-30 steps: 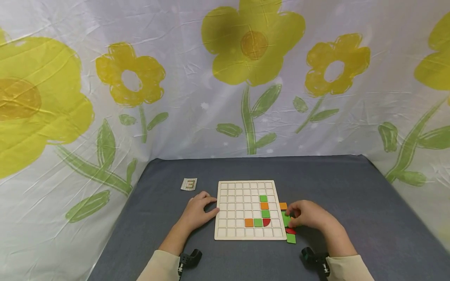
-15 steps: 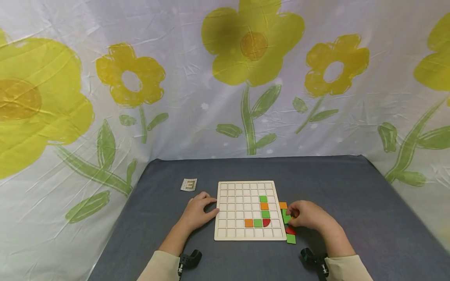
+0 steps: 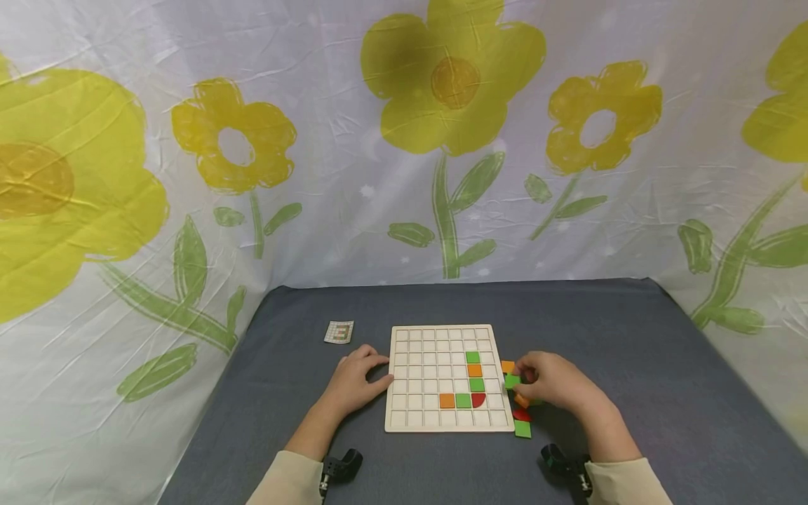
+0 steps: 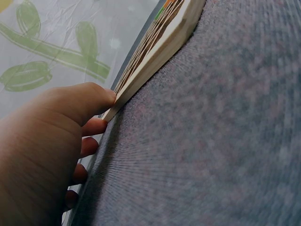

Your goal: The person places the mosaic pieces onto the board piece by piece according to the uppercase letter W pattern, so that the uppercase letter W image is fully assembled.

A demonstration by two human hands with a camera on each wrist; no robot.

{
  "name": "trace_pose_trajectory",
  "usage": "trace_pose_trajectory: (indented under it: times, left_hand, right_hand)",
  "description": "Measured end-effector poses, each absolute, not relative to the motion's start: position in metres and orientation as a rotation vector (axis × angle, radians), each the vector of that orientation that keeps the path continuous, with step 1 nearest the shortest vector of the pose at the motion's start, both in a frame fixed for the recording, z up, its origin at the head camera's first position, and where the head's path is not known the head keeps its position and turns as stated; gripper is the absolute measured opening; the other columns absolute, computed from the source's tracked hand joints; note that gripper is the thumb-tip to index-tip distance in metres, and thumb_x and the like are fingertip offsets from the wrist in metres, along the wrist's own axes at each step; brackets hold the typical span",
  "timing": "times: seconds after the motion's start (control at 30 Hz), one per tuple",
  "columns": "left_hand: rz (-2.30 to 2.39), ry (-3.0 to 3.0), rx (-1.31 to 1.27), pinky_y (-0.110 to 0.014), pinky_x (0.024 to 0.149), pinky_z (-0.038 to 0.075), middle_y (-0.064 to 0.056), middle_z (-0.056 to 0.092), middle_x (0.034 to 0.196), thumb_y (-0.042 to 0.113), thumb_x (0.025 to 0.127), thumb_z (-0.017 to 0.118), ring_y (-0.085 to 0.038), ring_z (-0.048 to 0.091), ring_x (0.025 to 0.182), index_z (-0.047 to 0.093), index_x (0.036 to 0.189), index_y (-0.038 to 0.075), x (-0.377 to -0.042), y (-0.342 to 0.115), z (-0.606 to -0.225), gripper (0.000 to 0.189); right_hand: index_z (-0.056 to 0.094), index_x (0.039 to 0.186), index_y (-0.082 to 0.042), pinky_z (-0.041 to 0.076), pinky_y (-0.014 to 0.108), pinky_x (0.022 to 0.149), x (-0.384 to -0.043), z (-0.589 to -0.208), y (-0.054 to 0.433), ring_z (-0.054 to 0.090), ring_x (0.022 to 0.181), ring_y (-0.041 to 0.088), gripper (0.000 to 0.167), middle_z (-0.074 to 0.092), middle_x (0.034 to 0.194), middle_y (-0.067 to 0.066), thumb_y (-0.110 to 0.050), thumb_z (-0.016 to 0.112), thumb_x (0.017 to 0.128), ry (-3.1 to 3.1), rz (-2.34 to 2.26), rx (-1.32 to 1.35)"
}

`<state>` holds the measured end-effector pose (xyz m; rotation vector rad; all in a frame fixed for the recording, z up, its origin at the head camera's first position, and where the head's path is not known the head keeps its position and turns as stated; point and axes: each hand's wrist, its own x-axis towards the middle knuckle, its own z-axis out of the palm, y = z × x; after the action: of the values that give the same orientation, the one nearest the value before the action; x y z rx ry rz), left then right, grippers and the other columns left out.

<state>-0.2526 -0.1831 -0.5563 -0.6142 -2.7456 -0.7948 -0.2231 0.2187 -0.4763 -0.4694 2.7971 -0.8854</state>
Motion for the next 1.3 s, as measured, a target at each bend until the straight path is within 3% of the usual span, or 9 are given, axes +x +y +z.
trace_pose_trajectory:
  times: [0.17, 0.43, 0.73, 1.03, 1.3]
  left_hand:
    - [-0.789, -2.748, -0.612, -0.046, 0.087, 0.044, 0.002, 0.060, 0.105, 0.034, 0.092, 0.078, -0.018, 0.059, 0.092, 0.077, 0.119, 0.016, -0.253, -0.183, -0.556, 0.034]
    - [-0.819, -2.746, -0.617, -0.047, 0.088, 0.044, 0.001, 0.061, 0.107, 0.033, 0.092, 0.077, -0.019, 0.059, 0.094, 0.076, 0.120, 0.015, -0.251, -0.183, -0.557, 0.033]
    - [-0.810, -2.743, -0.624, -0.046, 0.087, 0.044, 0.002, 0.060, 0.105, 0.033, 0.092, 0.078, -0.018, 0.059, 0.094, 0.077, 0.120, 0.015, -0.253, -0.184, -0.558, 0.033]
    - [-0.802, -2.739, -0.623, -0.045, 0.086, 0.044, 0.002, 0.060, 0.104, 0.033, 0.092, 0.078, -0.018, 0.058, 0.093, 0.077, 0.119, 0.016, -0.254, -0.185, -0.556, 0.033]
    - [-0.818, -2.731, -0.634, -0.046, 0.087, 0.044, 0.001, 0.060, 0.105, 0.033, 0.092, 0.078, -0.019, 0.059, 0.093, 0.077, 0.119, 0.014, -0.252, -0.184, -0.556, 0.033]
  right_hand:
    - [0.073, 0.099, -0.011, 0.036, 0.033, 0.059, -0.225, -0.471, 0.212, 0.044, 0.064, 0.016, 0.014, 0.049, 0.077, 0.002, -0.018, 0.081, 0.089, 2.810, -0.885, -0.470]
    - [0.075, 0.102, -0.012, 0.038, 0.037, 0.065, -0.230, -0.468, 0.197, 0.046, 0.072, 0.016, 0.018, 0.051, 0.081, -0.002, -0.021, 0.082, 0.089, 2.873, -0.816, -0.570]
    - [0.074, 0.103, -0.008, 0.037, 0.033, 0.062, -0.235, -0.464, 0.171, 0.042, 0.064, 0.013, 0.017, 0.048, 0.076, -0.002, -0.015, 0.080, 0.088, 2.802, -0.885, -0.674]
    - [0.077, 0.100, -0.015, 0.047, 0.033, 0.067, -0.238, -0.478, 0.132, 0.051, 0.070, 0.008, 0.019, 0.058, 0.079, -0.009, -0.022, 0.085, 0.084, 2.867, -0.719, -0.780]
    - [0.079, 0.091, -0.017, 0.043, 0.030, 0.062, -0.240, -0.488, 0.111, 0.048, 0.065, 0.007, 0.010, 0.051, 0.070, -0.013, -0.023, 0.082, 0.085, 2.892, -0.596, -0.870]
